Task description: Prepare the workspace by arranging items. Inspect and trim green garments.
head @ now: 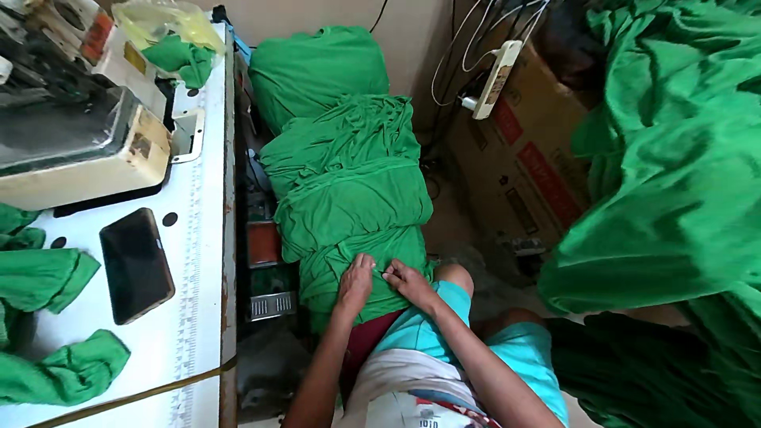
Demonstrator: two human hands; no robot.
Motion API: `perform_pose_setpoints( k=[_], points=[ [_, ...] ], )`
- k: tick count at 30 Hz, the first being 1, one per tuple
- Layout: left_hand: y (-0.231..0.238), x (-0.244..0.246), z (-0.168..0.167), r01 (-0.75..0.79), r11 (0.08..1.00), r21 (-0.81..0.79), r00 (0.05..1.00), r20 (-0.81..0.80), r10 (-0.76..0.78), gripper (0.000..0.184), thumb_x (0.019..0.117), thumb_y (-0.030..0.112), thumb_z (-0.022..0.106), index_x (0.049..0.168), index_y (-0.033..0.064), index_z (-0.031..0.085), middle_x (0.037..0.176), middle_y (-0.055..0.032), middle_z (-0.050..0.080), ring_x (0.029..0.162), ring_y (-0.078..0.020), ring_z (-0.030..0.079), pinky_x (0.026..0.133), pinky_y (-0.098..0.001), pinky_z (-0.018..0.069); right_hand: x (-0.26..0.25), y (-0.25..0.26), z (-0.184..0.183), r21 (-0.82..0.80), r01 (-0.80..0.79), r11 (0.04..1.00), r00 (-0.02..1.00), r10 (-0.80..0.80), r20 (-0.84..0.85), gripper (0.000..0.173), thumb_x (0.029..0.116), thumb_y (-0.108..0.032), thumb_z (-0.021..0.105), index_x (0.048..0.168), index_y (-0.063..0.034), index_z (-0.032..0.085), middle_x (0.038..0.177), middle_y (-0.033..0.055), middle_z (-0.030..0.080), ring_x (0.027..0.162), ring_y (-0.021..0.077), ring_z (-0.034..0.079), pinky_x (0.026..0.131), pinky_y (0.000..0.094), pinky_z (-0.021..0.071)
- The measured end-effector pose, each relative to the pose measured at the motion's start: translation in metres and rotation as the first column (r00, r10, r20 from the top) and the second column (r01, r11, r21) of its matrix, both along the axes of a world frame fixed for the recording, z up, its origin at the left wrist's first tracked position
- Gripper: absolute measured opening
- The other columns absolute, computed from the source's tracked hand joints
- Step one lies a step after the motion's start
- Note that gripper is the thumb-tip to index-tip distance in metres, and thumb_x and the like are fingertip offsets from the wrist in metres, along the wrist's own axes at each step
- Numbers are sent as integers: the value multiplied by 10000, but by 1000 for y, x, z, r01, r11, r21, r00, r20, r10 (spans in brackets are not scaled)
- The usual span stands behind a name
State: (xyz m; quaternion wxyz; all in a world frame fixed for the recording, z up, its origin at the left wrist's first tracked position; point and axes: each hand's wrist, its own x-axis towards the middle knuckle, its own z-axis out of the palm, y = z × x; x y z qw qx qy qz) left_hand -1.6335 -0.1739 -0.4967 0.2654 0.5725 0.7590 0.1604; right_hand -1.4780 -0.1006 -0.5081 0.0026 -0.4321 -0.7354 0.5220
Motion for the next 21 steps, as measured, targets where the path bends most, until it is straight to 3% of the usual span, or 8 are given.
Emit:
perform_pose_setpoints(
  k=[2, 5, 8, 10, 11, 13, 16, 21],
  points=[
    [-1, -6, 1, -60, 998, 13, 993, 99, 59, 288, 1084, 107, 424, 1253, -49, 598, 1340, -227, 585, 1078, -325, 681, 959, -449, 552, 3, -2, -3, -79, 107, 991, 984, -117, -133, 292, 1062, -237, 539, 1181, 27, 572, 905, 121, 637, 772, 192, 625, 762, 383, 534],
    [-4, -15, 0, -131, 987, 96, 964, 246, 104, 269, 1083, 103, 431, 1194, -62, 611, 1188, -219, 642, 947, -278, 695, 889, -418, 572, 3, -4, -2, -203, 238, 950, 882, -299, -365, 231, 1053, -169, 518, 1157, 35, 546, 822, 43, 607, 659, 92, 567, 622, 258, 490],
    [-7, -17, -1, -116, 989, 95, 967, 240, 90, 291, 1054, 151, 488, 1196, -51, 641, 1204, -220, 636, 954, -278, 679, 888, -411, 559, -3, -4, -4, -292, 255, 922, 786, -374, -493, 185, 1059, -153, 496, 1131, 11, 538, 810, 17, 623, 639, 72, 571, 596, 226, 485],
    [-6, -14, 2, -61, 997, 48, 986, 158, 53, 348, 1031, 214, 556, 1255, -34, 654, 1281, -222, 606, 1012, -286, 667, 921, -405, 551, -6, -3, -5, -301, 250, 920, 796, -373, -477, 181, 1062, -146, 501, 1130, 16, 545, 816, 24, 625, 643, 72, 571, 598, 225, 483],
    [-5, -12, 5, -41, 999, 13, 992, 121, 39, 341, 1041, 205, 557, 1258, -38, 657, 1319, -228, 593, 1110, -309, 656, 997, -417, 534, -7, -2, -6, -304, 246, 920, 811, -368, -455, 181, 1063, -146, 502, 1128, 17, 547, 814, 23, 624, 641, 69, 568, 599, 221, 480],
    [-2, -9, 8, -58, 998, -7, 995, 76, 58, 303, 1059, 157, 522, 1219, -57, 664, 1308, -237, 602, 1174, -341, 641, 1045, -436, 509, -8, 0, -8, -304, 237, 923, 837, -353, -417, 183, 1066, -150, 505, 1129, 17, 545, 807, 19, 621, 632, 65, 562, 593, 216, 473],
    [2, -18, 10, -119, 993, -26, 982, 143, 121, 322, 1089, 158, 464, 1251, -69, 626, 1317, -249, 610, 1171, -353, 647, 1041, -462, 506, -8, 1, -10, -291, 219, 931, 858, -326, -396, 193, 1066, -166, 512, 1132, 11, 548, 807, 22, 623, 621, 66, 557, 583, 214, 467],
    [0, -27, 4, -133, 991, -11, 957, 259, 131, 311, 1088, 170, 465, 1217, -58, 632, 1280, -229, 619, 1056, -312, 683, 950, -442, 558, -9, 0, -7, -269, 198, 943, 881, -292, -373, 192, 1065, -173, 519, 1129, 5, 551, 808, 22, 616, 625, 66, 551, 587, 221, 463]
  ],
)
